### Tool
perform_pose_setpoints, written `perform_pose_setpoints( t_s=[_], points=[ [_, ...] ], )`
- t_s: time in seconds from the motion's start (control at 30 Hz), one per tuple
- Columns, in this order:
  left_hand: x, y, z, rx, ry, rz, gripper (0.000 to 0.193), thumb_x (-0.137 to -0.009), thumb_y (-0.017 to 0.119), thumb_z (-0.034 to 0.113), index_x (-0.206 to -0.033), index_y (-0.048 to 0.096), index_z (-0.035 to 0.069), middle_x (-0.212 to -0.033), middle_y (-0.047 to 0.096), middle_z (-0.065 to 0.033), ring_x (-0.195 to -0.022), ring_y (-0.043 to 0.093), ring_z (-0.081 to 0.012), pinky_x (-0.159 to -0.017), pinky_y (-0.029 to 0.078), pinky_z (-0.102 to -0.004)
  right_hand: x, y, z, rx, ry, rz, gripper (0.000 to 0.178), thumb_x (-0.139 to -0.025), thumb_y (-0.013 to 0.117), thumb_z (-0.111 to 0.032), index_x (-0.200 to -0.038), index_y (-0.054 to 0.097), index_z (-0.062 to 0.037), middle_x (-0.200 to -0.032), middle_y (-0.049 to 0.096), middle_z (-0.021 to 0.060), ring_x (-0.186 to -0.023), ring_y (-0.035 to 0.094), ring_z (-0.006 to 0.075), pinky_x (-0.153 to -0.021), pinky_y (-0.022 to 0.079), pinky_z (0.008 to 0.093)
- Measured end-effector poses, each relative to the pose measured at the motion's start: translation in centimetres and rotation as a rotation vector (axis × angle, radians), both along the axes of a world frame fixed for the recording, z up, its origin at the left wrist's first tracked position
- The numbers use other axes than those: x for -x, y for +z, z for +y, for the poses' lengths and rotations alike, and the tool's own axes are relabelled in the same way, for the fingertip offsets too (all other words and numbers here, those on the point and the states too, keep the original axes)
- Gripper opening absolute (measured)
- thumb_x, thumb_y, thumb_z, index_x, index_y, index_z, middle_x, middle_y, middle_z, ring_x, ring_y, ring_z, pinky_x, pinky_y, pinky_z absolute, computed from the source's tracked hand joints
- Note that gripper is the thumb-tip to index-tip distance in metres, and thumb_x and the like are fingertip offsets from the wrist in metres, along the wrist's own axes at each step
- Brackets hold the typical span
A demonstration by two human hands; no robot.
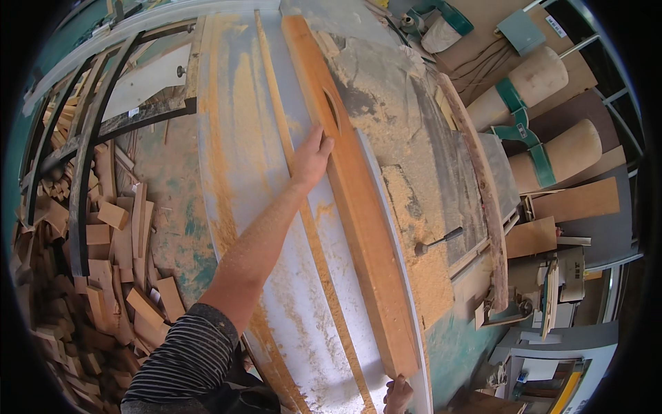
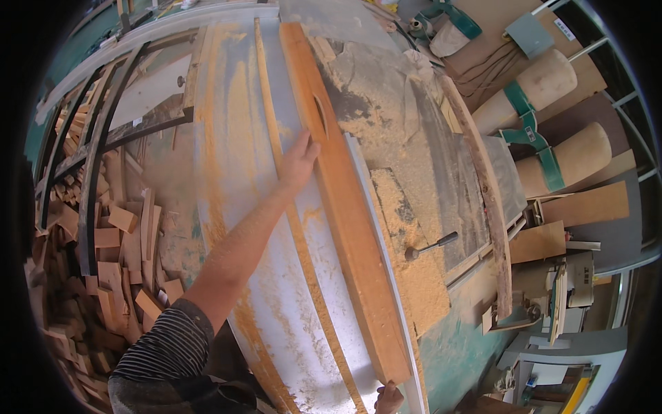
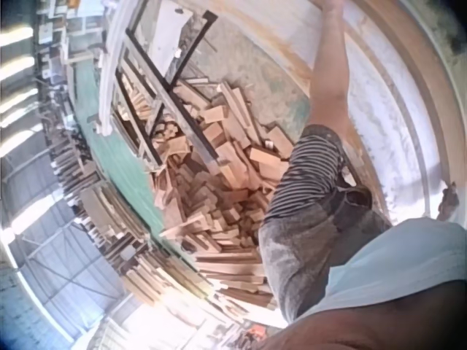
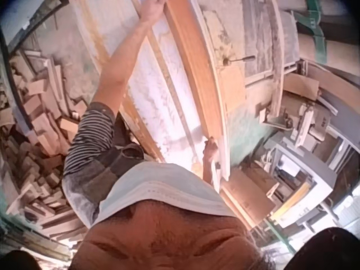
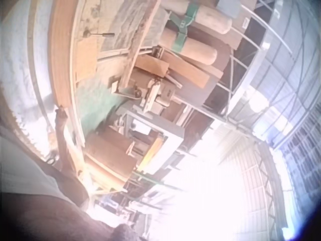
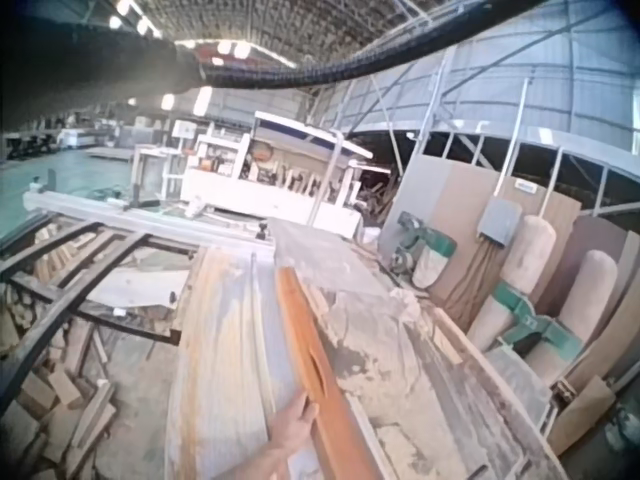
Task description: The person uses a table saw to cut long wooden planks into shorter pieces. They guide each plank through the saw, collect the cut pieces, and stack them on the floor.
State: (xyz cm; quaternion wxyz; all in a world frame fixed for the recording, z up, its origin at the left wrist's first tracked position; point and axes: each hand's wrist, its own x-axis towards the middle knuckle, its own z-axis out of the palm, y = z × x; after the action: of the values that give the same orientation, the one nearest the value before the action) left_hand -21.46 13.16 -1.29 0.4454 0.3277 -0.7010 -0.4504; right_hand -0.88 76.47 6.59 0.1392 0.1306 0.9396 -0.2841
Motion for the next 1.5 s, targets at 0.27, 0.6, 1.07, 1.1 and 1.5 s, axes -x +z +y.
perform_pose_setpoints(
  t_s=[0.27, 0.6, 1.07, 1.1, 1.5],
  points=[
    [-0.7, 3.3, -2.2, -0.164, -0.169, -0.076, 0.050, -0.101, 0.055, 0.035, -0.141, 0.047, 0.006, -0.136, 0.058, -0.0218, -0.124, 0.056, -0.0391, -0.102, 0.045, -0.0427, 0.2, -2.0, 0.6, 0.008, 0.035, 0.047, 0.045, -0.101, 0.052, -0.047, -0.081, 0.063, -0.0082, -0.057, 0.050, -0.0028, -0.042, 0.041, 0.0067, -0.035, 0.031, 0.0270],
    [0.8, 2.2, -6.0, -0.221, -0.110, -0.030, 0.053, -0.099, 0.059, 0.033, -0.144, 0.048, 0.007, -0.124, 0.066, -0.0184, -0.114, 0.062, -0.0362, -0.099, 0.048, -0.0407, 1.7, 1.2, -7.6, 0.253, -0.168, -0.044, 0.051, -0.105, 0.048, -0.039, -0.072, 0.054, -0.0010, -0.050, 0.039, -0.0024, -0.038, 0.036, 0.0074, -0.033, 0.027, 0.0270],
    [1.8, 2.0, -8.3, -0.126, -0.123, -0.095, 0.043, -0.101, 0.054, 0.031, -0.136, 0.051, 0.006, -0.119, 0.065, -0.0213, -0.114, 0.060, -0.0404, -0.095, 0.046, -0.0468, 2.2, 2.7, -12.2, 0.278, -0.177, -0.022, 0.053, -0.103, 0.053, -0.040, -0.073, 0.059, 0.0040, -0.050, 0.042, -0.0005, -0.036, 0.036, 0.0082, -0.033, 0.026, 0.0275],
    [1.6, 2.5, -8.0, -0.108, -0.159, -0.077, 0.041, -0.102, 0.053, 0.031, -0.134, 0.051, 0.005, -0.117, 0.065, -0.0215, -0.112, 0.060, -0.0412, -0.094, 0.046, -0.0481, 2.2, 2.6, -12.3, 0.287, -0.178, -0.008, 0.052, -0.103, 0.053, -0.038, -0.073, 0.059, 0.0037, -0.050, 0.042, -0.0006, -0.036, 0.036, 0.0082, -0.033, 0.026, 0.0273],
    [-11.2, 3.7, 18.9, 0.140, -0.394, 0.035, 0.037, -0.097, 0.060, 0.018, -0.124, 0.048, -0.004, -0.122, 0.051, -0.0275, -0.113, 0.051, -0.0489, -0.096, 0.044, -0.0510, 2.9, 1.2, -11.7, 0.316, -0.074, 0.024, 0.055, -0.102, 0.057, -0.038, -0.069, 0.062, 0.0050, -0.050, 0.044, 0.0001, -0.044, 0.038, 0.0089, -0.043, 0.029, 0.0309]
  ],
)
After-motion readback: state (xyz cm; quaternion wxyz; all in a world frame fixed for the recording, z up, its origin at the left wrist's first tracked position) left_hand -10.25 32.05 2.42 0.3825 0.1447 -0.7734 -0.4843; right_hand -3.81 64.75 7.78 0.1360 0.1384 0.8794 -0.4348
